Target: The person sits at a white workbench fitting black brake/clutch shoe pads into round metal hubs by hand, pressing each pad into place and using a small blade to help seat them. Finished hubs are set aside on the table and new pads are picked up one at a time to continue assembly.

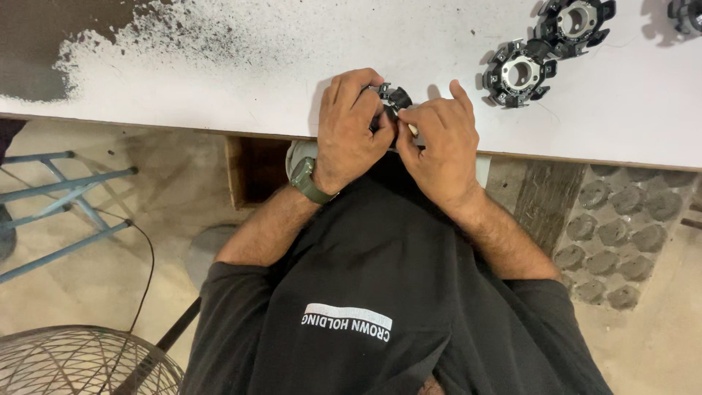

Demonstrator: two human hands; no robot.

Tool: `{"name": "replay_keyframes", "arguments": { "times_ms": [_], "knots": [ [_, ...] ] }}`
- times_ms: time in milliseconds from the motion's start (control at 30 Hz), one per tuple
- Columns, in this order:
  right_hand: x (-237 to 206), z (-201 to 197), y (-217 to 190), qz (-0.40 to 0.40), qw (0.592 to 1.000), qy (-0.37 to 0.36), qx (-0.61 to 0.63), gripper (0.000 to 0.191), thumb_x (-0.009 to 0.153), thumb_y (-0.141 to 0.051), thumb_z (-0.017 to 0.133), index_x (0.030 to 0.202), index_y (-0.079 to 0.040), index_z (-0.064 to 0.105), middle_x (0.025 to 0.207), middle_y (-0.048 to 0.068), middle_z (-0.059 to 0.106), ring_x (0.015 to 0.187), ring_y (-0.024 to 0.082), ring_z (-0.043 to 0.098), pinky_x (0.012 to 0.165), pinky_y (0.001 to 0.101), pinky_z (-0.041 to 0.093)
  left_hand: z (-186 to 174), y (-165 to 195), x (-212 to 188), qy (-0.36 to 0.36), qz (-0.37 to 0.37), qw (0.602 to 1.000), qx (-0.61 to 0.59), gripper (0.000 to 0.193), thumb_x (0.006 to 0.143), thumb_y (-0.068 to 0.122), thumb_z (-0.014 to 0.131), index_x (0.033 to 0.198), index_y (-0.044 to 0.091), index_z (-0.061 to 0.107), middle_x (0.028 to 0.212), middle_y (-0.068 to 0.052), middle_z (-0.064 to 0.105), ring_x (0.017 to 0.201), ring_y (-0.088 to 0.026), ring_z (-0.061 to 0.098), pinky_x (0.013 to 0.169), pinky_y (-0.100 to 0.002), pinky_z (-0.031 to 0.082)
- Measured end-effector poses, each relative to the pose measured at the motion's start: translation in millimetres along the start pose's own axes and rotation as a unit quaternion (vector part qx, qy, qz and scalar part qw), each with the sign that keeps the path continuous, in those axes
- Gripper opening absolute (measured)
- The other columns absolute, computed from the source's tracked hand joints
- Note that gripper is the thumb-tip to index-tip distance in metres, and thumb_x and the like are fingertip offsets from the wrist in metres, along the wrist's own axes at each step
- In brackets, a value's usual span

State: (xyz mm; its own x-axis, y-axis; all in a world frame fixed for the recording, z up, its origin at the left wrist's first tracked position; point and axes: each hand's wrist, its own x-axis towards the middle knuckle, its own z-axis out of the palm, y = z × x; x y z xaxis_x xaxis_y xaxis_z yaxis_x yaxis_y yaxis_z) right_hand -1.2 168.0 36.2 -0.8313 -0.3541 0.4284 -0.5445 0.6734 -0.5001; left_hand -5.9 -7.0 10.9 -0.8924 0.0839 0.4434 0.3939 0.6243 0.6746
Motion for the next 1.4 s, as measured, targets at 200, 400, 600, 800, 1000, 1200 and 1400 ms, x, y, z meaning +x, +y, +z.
{"name": "replay_keyframes", "arguments": {
  "times_ms": [200, 400, 600, 800, 1000, 1200, 1400],
  "knots": [
    [-1.1, -3.5, 0.5, -0.007, 0.997, 0.061, 0.043, 0.025, 0.090, 0.003, 0.076, 0.109, -0.005, 0.063, 0.102, 0.008, 0.067, 0.100, 0.029, 0.066, 0.122, 0.0566, 0.036, -30.0, 4.4, 5.9, 0.040, 0.031, 0.998, -0.025, 0.022, 0.087, 0.003, 0.075, 0.104, 0.002, 0.061, 0.136, -0.016, 0.050, 0.121, -0.034, 0.058, 0.099, -0.044, 0.054],
    [-2.0, 10.0, 3.6, 0.020, 0.997, 0.054, 0.045, 0.023, 0.090, 0.004, 0.075, 0.106, -0.007, 0.062, 0.100, 0.007, 0.066, 0.099, 0.029, 0.065, 0.123, 0.0549, 0.035, -34.5, 4.2, 16.7, -0.112, 0.021, 0.992, 0.051, 0.029, 0.085, 0.013, 0.081, 0.103, 0.000, 0.062, 0.124, -0.016, 0.054, 0.106, -0.036, 0.059, 0.086, -0.046, 0.052],
    [0.1, 16.5, 6.8, 0.013, 0.998, 0.045, 0.034, 0.024, 0.089, 0.004, 0.075, 0.107, -0.007, 0.062, 0.097, 0.008, 0.064, 0.098, 0.030, 0.063, 0.122, 0.0557, 0.035, -25.3, 7.9, 22.4, -0.139, 0.005, 0.979, 0.151, 0.025, 0.084, 0.011, 0.077, 0.103, 0.002, 0.065, 0.119, -0.012, 0.056, 0.104, -0.033, 0.059, 0.086, -0.047, 0.050],
    [0.0, 13.1, 8.5, 0.011, 0.998, 0.040, 0.039, 0.026, 0.090, 0.004, 0.076, 0.107, -0.008, 0.061, 0.098, 0.007, 0.063, 0.098, 0.029, 0.063, 0.122, 0.0558, 0.035, -35.6, 5.3, 21.2, -0.051, 0.100, 0.984, 0.137, 0.030, 0.082, 0.011, 0.075, 0.109, 0.001, 0.067, 0.141, -0.018, 0.049, 0.123, -0.036, 0.053, 0.099, -0.049, 0.045],
    [2.3, 7.9, 11.4, 0.009, 0.998, 0.040, 0.043, 0.027, 0.089, 0.004, 0.076, 0.108, -0.008, 0.061, 0.100, 0.006, 0.065, 0.101, 0.029, 0.063, 0.121, 0.0566, 0.035, -38.6, -6.4, 27.3, -0.073, 0.107, 0.988, 0.089, 0.017, 0.091, 0.007, 0.076, 0.105, 0.007, 0.067, 0.140, -0.008, 0.055, 0.128, -0.030, 0.056, 0.105, -0.045, 0.046],
    [3.4, 5.2, 11.9, 0.006, 0.999, 0.025, 0.035, 0.028, 0.088, 0.002, 0.077, 0.108, -0.008, 0.061, 0.101, 0.008, 0.064, 0.102, 0.030, 0.062, 0.121, 0.0568, 0.035, -35.8, -13.6, 31.9, -0.073, 0.133, 0.987, 0.050, 0.017, 0.089, 0.003, 0.074, 0.103, 0.005, 0.064, 0.132, -0.009, 0.057, 0.124, -0.029, 0.057, 0.104, -0.045, 0.046],
    [2.3, 5.5, 12.7, 0.006, 0.999, 0.025, 0.043, 0.028, 0.088, 0.003, 0.077, 0.108, -0.008, 0.061, 0.102, 0.009, 0.064, 0.102, 0.030, 0.062, 0.121, 0.0570, 0.035, -36.2, -14.1, 35.0, -0.097, 0.135, 0.984, 0.066, 0.016, 0.088, 0.004, 0.073, 0.099, 0.004, 0.062, 0.127, -0.010, 0.057, 0.120, -0.029, 0.058, 0.102, -0.046, 0.046]
  ]
}}
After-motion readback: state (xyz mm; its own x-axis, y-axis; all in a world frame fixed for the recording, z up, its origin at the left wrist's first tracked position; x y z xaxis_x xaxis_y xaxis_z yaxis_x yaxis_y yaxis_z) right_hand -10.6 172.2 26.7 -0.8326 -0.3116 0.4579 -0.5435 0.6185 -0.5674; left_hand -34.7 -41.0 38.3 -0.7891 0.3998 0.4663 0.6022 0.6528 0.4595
